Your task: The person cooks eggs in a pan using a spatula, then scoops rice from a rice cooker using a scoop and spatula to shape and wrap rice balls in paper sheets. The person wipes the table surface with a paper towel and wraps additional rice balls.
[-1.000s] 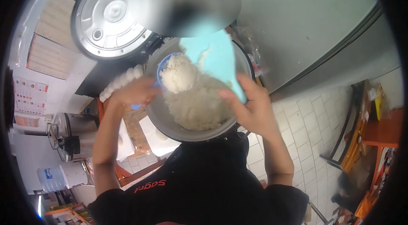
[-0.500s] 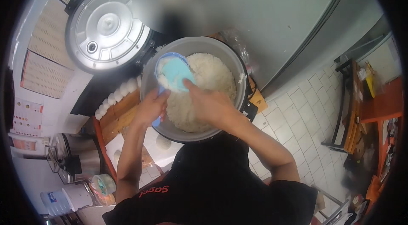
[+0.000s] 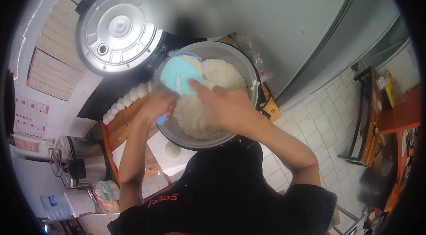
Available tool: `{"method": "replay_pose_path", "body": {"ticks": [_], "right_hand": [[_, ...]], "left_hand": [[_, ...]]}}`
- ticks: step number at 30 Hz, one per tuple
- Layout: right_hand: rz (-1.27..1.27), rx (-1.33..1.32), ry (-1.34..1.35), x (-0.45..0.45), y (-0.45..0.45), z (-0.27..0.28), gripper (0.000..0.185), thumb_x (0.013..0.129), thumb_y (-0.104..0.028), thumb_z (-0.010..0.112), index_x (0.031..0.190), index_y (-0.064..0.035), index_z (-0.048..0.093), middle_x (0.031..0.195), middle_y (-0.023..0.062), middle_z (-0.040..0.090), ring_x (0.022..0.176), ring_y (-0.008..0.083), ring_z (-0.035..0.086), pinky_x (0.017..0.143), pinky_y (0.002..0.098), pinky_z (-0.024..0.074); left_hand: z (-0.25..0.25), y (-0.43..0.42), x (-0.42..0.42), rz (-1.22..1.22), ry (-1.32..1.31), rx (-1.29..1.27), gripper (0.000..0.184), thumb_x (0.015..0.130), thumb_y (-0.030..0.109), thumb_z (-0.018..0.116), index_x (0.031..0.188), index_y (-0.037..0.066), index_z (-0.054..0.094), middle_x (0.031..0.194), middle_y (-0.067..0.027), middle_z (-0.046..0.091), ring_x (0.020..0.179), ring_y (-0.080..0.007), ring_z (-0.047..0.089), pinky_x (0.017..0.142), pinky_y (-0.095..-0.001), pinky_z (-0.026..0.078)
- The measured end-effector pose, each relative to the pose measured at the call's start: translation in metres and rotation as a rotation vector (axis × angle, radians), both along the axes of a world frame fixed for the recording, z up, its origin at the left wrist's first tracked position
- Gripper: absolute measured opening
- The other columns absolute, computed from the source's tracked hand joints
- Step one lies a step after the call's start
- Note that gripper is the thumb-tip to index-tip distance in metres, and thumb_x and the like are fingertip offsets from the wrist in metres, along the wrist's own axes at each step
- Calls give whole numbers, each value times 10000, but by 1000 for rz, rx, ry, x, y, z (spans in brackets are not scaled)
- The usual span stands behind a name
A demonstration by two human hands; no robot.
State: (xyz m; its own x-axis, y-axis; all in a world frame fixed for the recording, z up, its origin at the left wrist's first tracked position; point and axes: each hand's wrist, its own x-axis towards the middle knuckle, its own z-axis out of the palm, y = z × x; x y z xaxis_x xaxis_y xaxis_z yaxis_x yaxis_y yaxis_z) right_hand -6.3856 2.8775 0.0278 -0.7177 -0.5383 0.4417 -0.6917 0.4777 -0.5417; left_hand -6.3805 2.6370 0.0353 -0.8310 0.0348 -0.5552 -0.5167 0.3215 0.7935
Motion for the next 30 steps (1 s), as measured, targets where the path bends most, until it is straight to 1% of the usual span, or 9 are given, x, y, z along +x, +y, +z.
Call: {"method": "replay_pose_path", "body": {"ticks": [1, 10, 14, 15, 19, 22, 23, 25, 30], "right_hand": [[-80, 190, 45, -6, -9, -13, 461, 925, -165, 575, 1382, -200, 524, 713, 143, 621, 516, 333, 603, 491, 424, 500], [-208, 260, 406, -46, 19, -30, 547, 861, -156, 594, 1399, -209, 515, 621, 111, 547, 391, 239, 532, 382, 376, 459], [-207, 85, 173, -64, 40, -30, 442, 920, -135, 550, 1362, -150, 543, 729, 155, 654, 595, 326, 643, 565, 439, 520], [-177, -26, -3, -53, 34, -11, 406, 946, -121, 525, 1352, -127, 544, 816, 178, 675, 718, 354, 663, 659, 446, 517], [-44, -139, -54, -5, 2, -21, 394, 939, -104, 519, 1330, -115, 563, 850, 249, 650, 769, 405, 647, 697, 443, 503], [-99, 253, -220, -19, 30, -36, 390, 946, -116, 491, 1329, -84, 559, 999, 259, 659, 876, 422, 653, 795, 443, 508], [-67, 291, -190, -21, 36, -40, 389, 945, -159, 521, 1323, -76, 566, 1143, 233, 643, 1033, 410, 617, 895, 480, 459], [-158, 642, 212, -15, 39, -37, 358, 932, -226, 583, 1257, -80, 616, 1231, 188, 614, 1142, 372, 554, 951, 500, 392], [-179, 523, 69, 45, -31, 1, 322, 894, -273, 655, 1147, -75, 653, 1211, 124, 623, 1151, 318, 531, 982, 454, 356]], "left_hand": [[-2, 3, 3, -39, -25, 23, 331, 984, 351, 556, 803, 88, 470, 586, 27, 411, 441, -87, 413, 401, -263, 371], [-11, -4, 24, -52, -49, 223, 346, 997, 335, 542, 764, 98, 449, 558, 30, 392, 430, -86, 408, 399, -259, 367], [8, -19, 38, -6, 62, 115, 327, 995, 338, 548, 795, 90, 472, 559, 33, 390, 422, -86, 399, 397, -258, 360], [9, -20, 37, 37, 79, 154, 311, 992, 314, 550, 798, 81, 479, 549, 29, 389, 412, -87, 399, 385, -261, 350], [-3, -20, 48, 274, 44, 499, 258, 994, 278, 539, 870, 53, 514, 531, 15, 405, 382, -91, 399, 347, -257, 316], [-15, -51, 78, 354, 190, 665, 305, 998, 365, 536, 986, 61, 515, 580, 19, 424, 414, -88, 416, 375, -244, 343], [-17, -63, 94, 474, 247, 601, 294, 998, 351, 532, 1009, 58, 513, 601, 7, 450, 414, -92, 422, 374, -246, 350], [-21, -79, 123, 673, 341, 473, 276, 999, 321, 524, 1054, 51, 510, 645, -16, 502, 415, -99, 434, 372, -250, 364], [-130, -176, 227, 917, 414, 66, 239, 991, 248, 489, 1054, 19, 522, 761, -71, 576, 466, -136, 540, 399, -283, 450]]}}
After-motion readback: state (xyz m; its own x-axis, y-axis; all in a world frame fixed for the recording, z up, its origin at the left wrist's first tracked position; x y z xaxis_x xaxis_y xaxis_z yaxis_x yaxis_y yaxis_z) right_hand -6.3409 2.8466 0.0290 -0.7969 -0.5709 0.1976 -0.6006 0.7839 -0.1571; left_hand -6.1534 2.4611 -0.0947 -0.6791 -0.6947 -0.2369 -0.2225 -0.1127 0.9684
